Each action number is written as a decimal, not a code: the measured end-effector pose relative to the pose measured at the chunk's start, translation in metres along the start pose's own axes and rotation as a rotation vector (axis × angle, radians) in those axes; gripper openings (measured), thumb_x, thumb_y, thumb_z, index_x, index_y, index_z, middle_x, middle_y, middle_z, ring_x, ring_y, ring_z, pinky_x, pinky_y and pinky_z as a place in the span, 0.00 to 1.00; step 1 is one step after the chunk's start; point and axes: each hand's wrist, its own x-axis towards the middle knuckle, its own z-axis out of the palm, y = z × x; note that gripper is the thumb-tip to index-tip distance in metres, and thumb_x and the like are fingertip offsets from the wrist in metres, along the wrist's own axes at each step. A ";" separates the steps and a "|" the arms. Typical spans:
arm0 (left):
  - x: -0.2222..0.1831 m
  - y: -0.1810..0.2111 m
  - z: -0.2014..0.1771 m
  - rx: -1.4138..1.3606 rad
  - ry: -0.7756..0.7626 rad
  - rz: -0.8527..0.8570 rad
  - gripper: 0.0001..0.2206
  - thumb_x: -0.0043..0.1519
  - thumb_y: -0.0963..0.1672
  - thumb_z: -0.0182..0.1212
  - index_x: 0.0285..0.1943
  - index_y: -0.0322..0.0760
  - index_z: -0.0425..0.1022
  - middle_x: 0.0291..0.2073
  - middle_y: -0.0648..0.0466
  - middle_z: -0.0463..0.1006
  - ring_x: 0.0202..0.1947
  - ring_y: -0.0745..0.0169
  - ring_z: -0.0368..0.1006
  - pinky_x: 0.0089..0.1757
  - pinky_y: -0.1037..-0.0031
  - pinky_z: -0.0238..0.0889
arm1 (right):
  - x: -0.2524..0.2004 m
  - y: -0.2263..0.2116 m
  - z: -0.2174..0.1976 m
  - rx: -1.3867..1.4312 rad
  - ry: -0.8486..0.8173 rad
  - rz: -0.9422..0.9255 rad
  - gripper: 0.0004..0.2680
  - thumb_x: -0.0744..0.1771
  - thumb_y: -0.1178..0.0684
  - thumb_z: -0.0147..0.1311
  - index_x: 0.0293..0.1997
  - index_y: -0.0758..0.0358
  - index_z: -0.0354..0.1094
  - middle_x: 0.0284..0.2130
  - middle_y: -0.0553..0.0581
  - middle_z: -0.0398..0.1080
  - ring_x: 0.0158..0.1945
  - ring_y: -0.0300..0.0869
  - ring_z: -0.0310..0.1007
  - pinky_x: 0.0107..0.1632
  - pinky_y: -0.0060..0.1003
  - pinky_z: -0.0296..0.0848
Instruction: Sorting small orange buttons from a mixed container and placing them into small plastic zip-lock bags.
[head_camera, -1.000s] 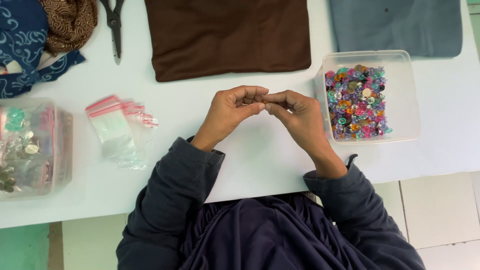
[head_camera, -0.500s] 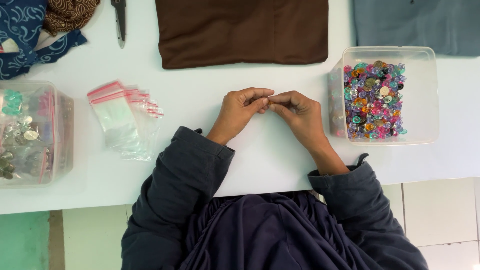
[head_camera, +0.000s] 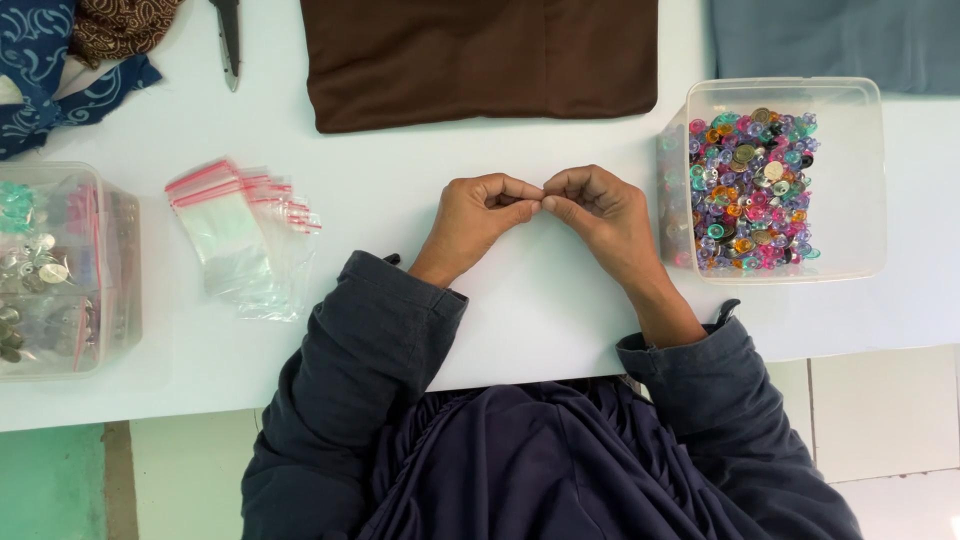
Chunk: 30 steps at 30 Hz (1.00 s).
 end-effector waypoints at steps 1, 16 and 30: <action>0.000 -0.001 0.001 0.000 0.000 0.000 0.06 0.61 0.38 0.68 0.46 0.29 0.82 0.30 0.45 0.83 0.33 0.69 0.78 0.34 0.81 0.77 | 0.000 -0.001 0.000 0.001 0.000 0.000 0.05 0.66 0.62 0.65 0.44 0.68 0.75 0.33 0.60 0.77 0.38 0.39 0.73 0.45 0.32 0.76; -0.007 0.007 0.007 0.140 0.052 0.044 0.11 0.63 0.35 0.61 0.53 0.33 0.78 0.38 0.46 0.80 0.41 0.61 0.78 0.39 0.74 0.80 | -0.002 -0.010 0.009 -0.208 -0.016 -0.091 0.15 0.66 0.66 0.61 0.59 0.67 0.70 0.37 0.61 0.78 0.39 0.43 0.76 0.44 0.35 0.76; 0.009 0.067 0.016 0.177 0.047 0.150 0.08 0.67 0.37 0.57 0.51 0.39 0.80 0.40 0.52 0.81 0.43 0.64 0.78 0.41 0.75 0.76 | -0.046 -0.091 -0.032 -0.212 0.066 -0.311 0.06 0.67 0.65 0.60 0.45 0.64 0.78 0.39 0.59 0.77 0.39 0.45 0.79 0.43 0.36 0.78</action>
